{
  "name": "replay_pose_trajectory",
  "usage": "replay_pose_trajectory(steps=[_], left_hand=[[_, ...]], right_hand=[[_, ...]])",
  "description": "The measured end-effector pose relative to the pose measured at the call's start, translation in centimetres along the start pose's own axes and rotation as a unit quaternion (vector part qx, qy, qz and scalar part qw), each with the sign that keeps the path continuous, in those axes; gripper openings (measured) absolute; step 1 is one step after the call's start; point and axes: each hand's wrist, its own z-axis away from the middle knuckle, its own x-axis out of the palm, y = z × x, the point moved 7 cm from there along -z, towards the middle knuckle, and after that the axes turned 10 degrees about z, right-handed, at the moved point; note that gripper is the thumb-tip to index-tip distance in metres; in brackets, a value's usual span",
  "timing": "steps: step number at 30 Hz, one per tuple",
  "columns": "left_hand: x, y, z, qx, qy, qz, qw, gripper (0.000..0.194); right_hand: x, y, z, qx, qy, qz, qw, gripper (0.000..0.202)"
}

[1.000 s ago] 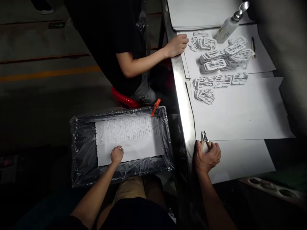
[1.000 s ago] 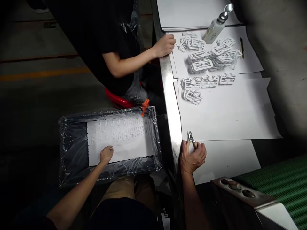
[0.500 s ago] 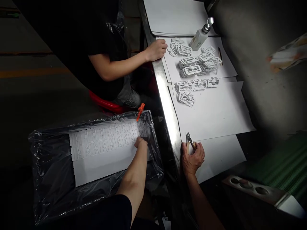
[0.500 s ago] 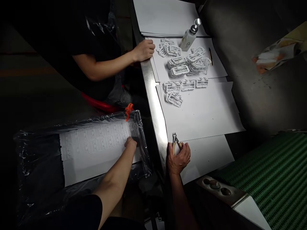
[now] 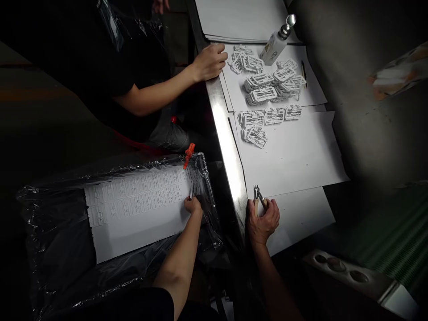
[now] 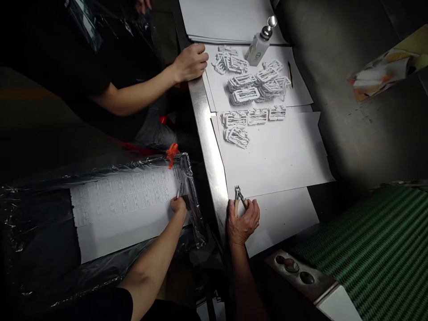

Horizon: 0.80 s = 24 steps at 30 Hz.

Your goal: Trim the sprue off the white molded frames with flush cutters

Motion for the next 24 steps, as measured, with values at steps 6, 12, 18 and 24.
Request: replay_pose_trajectory(steps=[6,12,18,24], left_hand=[[1.1,0.6,0.8,-0.017,-0.012,-0.060,0.998,0.025],[-0.4,1.7,2.0,-0.005,-0.035,-0.027,0.999,0.023],[-7.5,5.0,5.2,0.018,-0.175,0.109,0.978,0.012],[-13.2,10.3,12.9,0.030,-0.415,0.148,0.897,0.023]], right_hand=[[0.1,0.0,0.0,-0.005,0.001,0.000,1.000,0.059],[0.2,0.1,-0.1,0.008,-0.008,-0.014,1.000,0.060],[0.2,0.2,-0.3,0.035,-0.043,-0.076,0.996,0.060],[-4.7,-2.7,2.2,0.071,-0.143,-0.215,0.964,0.045]])
